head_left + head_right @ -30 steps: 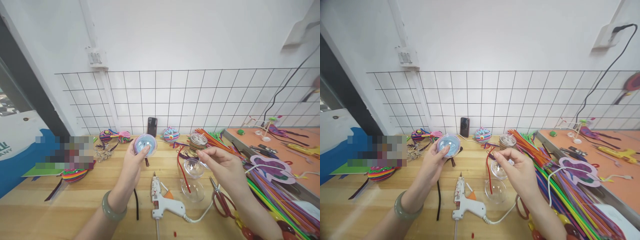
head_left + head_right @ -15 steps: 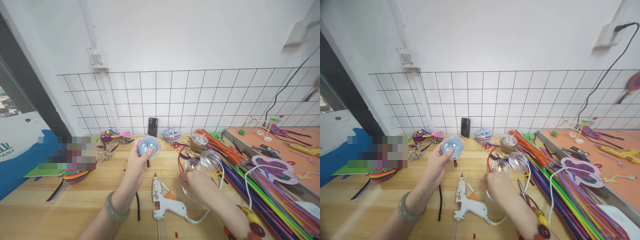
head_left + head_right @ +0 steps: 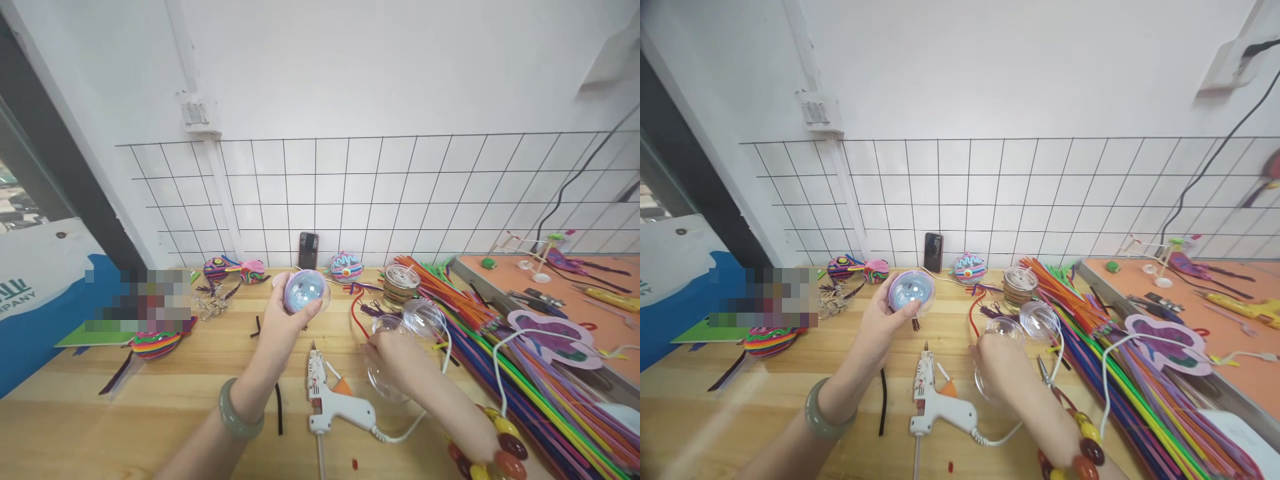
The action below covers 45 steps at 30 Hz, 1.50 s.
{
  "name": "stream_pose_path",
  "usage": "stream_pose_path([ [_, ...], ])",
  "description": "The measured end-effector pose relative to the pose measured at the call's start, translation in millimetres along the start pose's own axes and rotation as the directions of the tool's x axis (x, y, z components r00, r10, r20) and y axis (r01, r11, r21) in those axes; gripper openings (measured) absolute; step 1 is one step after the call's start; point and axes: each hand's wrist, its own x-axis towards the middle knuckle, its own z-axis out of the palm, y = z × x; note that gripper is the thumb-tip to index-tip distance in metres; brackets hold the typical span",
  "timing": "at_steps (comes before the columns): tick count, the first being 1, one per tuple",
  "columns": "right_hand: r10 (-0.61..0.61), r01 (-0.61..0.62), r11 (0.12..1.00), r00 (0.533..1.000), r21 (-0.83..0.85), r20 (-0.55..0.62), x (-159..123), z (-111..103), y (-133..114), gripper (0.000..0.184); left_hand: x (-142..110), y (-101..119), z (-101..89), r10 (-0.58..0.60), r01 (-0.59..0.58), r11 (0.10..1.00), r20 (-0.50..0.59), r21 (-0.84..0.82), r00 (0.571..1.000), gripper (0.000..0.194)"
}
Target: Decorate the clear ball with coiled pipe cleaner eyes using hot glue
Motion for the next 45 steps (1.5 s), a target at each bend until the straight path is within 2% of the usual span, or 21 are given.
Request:
stream_pose_path([
  [3, 0.011, -0.011, 1.0, 1.0, 0.016, 0.012, -1, -1, 1, 0.032, 8, -2, -7.1, 0.035, -0.033, 0.999, -0.048, 0.043, 0.998, 0.076],
  [8, 0.001, -0.002, 0.999, 1.0, 0.047, 0.017, -3, -3, 2, 0.028, 20, -13, -16.4, 0.012, -0.004, 0.997, -0.11, 0.075, 0.994, 0.077],
  [15, -0.049, 0.047, 0.998, 0.998, 0.043, 0.04, 1, 4, -7, 0.03, 26, -37, -19.4, -0.063, 0.072, 0.985, -0.064, 0.154, 0.996, 0.078],
  [20, -0.041, 0.04, 0.999, 0.999, 0.032, 0.026, -1, 7, -11, 0.034, 27, -52, -20.9, -0.042, 0.033, 0.951, 0.024, 0.307, 0.999, 0.077],
  [23, -0.021, 0.02, 0.999, 1.0, 0.04, 0.019, -2, 3, -9, 0.038, 25, -57, -21.3, -0.024, 0.012, 0.925, 0.027, 0.379, 0.999, 0.073],
  [29, -0.033, 0.032, 0.998, 0.999, 0.057, 0.016, -3, -8, -2, 0.035, 26, -70, -26.0, 0.12, -0.144, 0.852, 0.08, 0.503, 0.99, 0.074],
  [31, -0.04, 0.039, 0.998, 0.999, 0.055, 0.013, -5, -8, -2, 0.035, 27, -74, -28.5, 0.136, -0.163, 0.84, 0.091, 0.518, 0.987, 0.073],
  [39, -0.049, 0.048, 0.997, 0.999, 0.058, 0.009, -7, -6, -2, 0.032, 33, -84, -36.9, -0.036, -0.019, 0.887, 0.109, 0.462, 0.993, 0.059],
  [45, -0.071, 0.072, 0.993, 0.997, 0.092, -0.013, -9, -14, -2, 0.027, 35, -85, -40.2, -0.052, -0.016, 0.868, 0.123, 0.496, 0.991, 0.05],
])
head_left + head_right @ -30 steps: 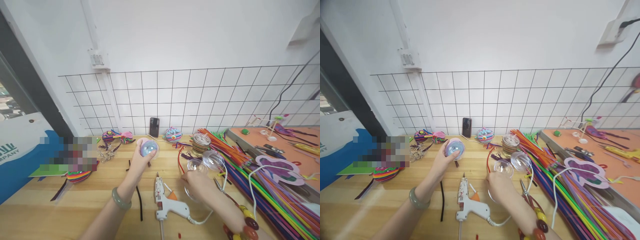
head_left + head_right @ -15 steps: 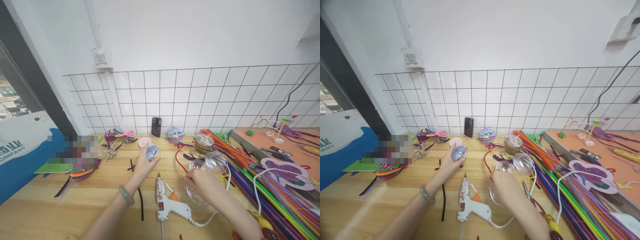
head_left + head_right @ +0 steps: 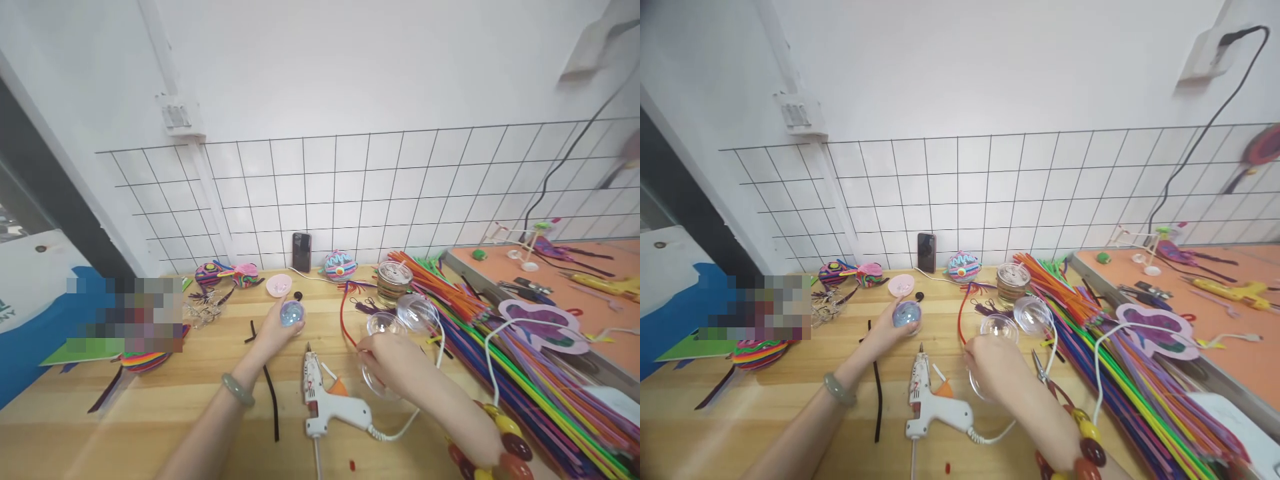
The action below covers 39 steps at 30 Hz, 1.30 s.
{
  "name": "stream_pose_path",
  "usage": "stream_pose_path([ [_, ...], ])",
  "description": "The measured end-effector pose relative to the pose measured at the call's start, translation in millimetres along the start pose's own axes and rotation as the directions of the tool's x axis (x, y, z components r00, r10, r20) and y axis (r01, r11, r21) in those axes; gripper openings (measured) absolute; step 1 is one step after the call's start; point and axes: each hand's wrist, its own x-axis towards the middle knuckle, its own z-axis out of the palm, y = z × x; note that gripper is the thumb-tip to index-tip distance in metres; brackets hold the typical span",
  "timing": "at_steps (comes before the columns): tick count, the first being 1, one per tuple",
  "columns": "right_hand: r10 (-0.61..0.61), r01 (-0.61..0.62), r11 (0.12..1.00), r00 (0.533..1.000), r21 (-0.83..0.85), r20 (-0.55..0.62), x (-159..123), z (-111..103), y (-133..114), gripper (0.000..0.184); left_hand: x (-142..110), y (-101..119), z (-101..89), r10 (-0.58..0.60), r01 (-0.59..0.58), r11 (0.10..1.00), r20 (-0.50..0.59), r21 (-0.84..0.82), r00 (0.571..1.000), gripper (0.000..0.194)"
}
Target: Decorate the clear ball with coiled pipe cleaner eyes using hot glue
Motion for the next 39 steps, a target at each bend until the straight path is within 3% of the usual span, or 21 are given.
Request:
stream_pose_path([
  [8, 0.06, -0.053, 0.995, 0.994, 0.08, -0.089, -4, -23, 8, 0.023, 4, 1, -5.7, -0.052, 0.052, 0.998, -0.009, 0.047, 0.999, 0.062],
  [11, 0.12, -0.104, 0.986, 0.985, 0.131, -0.122, -2, -29, 28, 0.021, 4, 1, -8.1, -0.066, 0.067, 0.996, -0.017, 0.051, 0.998, 0.064],
  [14, 0.218, -0.186, 0.965, 0.96, 0.185, -0.176, -5, -38, 63, 0.021, 4, 6, -10.8, -0.091, 0.09, 0.993, 0.003, 0.071, 0.996, 0.066],
  [17, 0.392, -0.344, 0.915, 0.883, 0.209, -0.26, -14, -50, 105, 0.022, 3, 17, -14.2, -0.095, 0.096, 0.988, -0.015, 0.12, 0.995, 0.066],
  [20, 0.547, -0.503, 0.837, 0.767, 0.215, -0.336, -24, -55, 138, 0.029, 2, 31, -17.9, -0.048, 0.058, 0.994, -0.099, 0.093, 0.994, 0.047],
  [22, 0.595, -0.558, 0.802, 0.715, 0.214, -0.366, -27, -54, 151, 0.031, 1, 40, -20.2, -0.019, 0.026, 0.998, -0.138, 0.05, 0.99, 0.033],
  [24, 0.612, -0.586, 0.786, 0.691, 0.2, -0.384, -27, -50, 160, 0.031, -1, 48, -21.6, -0.006, 0.004, 1.0, -0.164, -0.013, 0.986, 0.031],
  [27, 0.607, -0.598, 0.786, 0.693, 0.16, -0.389, -20, -41, 168, 0.03, -5, 58, -22.0, 0.016, -0.035, 0.995, -0.189, -0.094, 0.982, 0.031],
  [39, 0.592, -0.602, 0.792, 0.718, 0.1, -0.367, -7, -14, 194, 0.025, -16, 72, -18.7, 0.077, -0.094, 0.99, -0.15, -0.106, 0.986, 0.025],
])
